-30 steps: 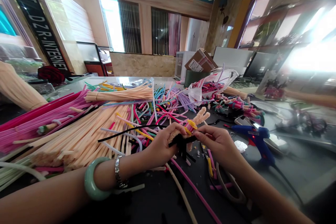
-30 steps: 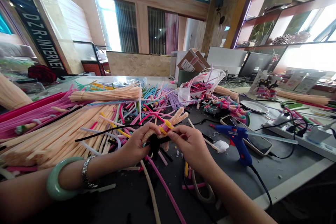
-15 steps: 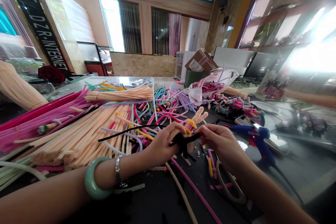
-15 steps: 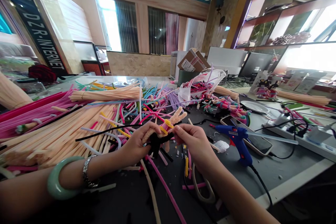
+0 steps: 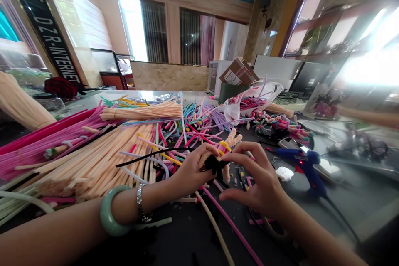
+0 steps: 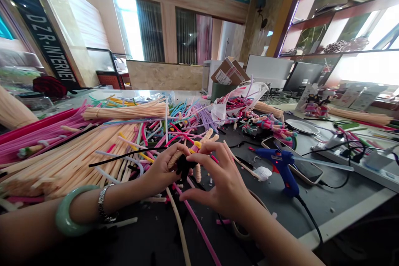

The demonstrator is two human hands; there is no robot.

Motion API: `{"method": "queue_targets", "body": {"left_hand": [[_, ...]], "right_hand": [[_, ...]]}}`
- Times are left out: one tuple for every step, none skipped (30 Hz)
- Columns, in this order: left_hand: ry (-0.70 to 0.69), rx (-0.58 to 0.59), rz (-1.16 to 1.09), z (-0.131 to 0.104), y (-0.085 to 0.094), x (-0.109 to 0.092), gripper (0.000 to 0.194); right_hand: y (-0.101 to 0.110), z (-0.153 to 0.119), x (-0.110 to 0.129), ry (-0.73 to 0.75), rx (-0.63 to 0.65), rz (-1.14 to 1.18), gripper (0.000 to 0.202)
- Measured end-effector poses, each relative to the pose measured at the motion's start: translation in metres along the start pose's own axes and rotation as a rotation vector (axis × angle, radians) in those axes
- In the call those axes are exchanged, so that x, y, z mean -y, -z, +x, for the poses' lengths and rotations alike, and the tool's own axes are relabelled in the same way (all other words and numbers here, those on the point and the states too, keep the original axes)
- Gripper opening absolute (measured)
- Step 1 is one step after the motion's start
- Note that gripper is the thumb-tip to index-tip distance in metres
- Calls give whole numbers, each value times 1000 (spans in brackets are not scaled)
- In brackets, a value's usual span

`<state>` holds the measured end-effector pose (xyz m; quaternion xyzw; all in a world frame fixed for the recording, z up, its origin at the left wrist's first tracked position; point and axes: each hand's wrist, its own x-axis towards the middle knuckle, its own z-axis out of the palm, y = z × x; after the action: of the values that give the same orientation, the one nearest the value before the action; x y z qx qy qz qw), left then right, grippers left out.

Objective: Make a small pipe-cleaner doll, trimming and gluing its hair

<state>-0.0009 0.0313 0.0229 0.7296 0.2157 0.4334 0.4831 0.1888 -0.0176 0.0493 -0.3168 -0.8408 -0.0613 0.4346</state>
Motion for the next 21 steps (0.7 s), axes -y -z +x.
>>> {"method": "queue_targets", "body": {"left_hand": [[-6,3,4,0,0,0,30],[-10,6,11,-1,0,0,29],[-11,13,20,-1,0,0,28],[-9,24,30,-1,-1,0,27],[-6,37,40,-2,-1,-1,27],[-5,52,46,-2,-1,-2,27],[-10,68,44,-2,-2,-2,28],[-19,75,42,-2,-2,-3,28],[-33,74,50,-2,-2,-4,28],[-47,66,69,-2,-2,-4,28],[-57,57,93,-2,-2,-4,28],[-63,53,118,-2,-2,-4,28],[-62,57,135,-2,-2,-4,28],[-58,70,139,-3,-2,-4,29],[-54,84,131,-3,-2,-3,31],[-53,98,122,-3,-2,-3,32],[-55,106,117,-4,-2,-2,34],[-58,111,118,-4,-1,-2,35],[-60,116,122,-4,-1,-1,36],[-62,120,126,-5,-1,-1,38],[-64,125,128,-5,-1,0,39]], "right_hand": [[0,0,0,16,16,-22,56],[-1,-1,0,23,21,-38,54],[-1,-1,-1,24,16,-49,50],[-1,-1,-1,20,4,-51,46],[0,-1,0,12,-7,-49,42],[0,-1,0,3,-20,-44,38],[0,-1,1,-6,-34,-40,35],[1,0,1,-19,-47,-36,32],[1,0,2,-34,-61,-34,29],[1,1,3,-51,-80,-31,27],[0,1,3,-69,-102,-26,24],[0,2,3,-89,-127,-20,22],[0,2,3,-110,-148,-12,19],[-1,3,2,-132,-166,-3,15],[-1,4,2,-150,-178,3,12],[-1,4,1,-166,-185,7,9],[-1,5,1,-178,-189,10,7],[-1,5,0,-188,-192,14,6],[-1,5,-1,-194,-194,20,6],[-1,5,-1,-201,-195,27,6],[-1,5,-2,-209,-196,38,5]]}}
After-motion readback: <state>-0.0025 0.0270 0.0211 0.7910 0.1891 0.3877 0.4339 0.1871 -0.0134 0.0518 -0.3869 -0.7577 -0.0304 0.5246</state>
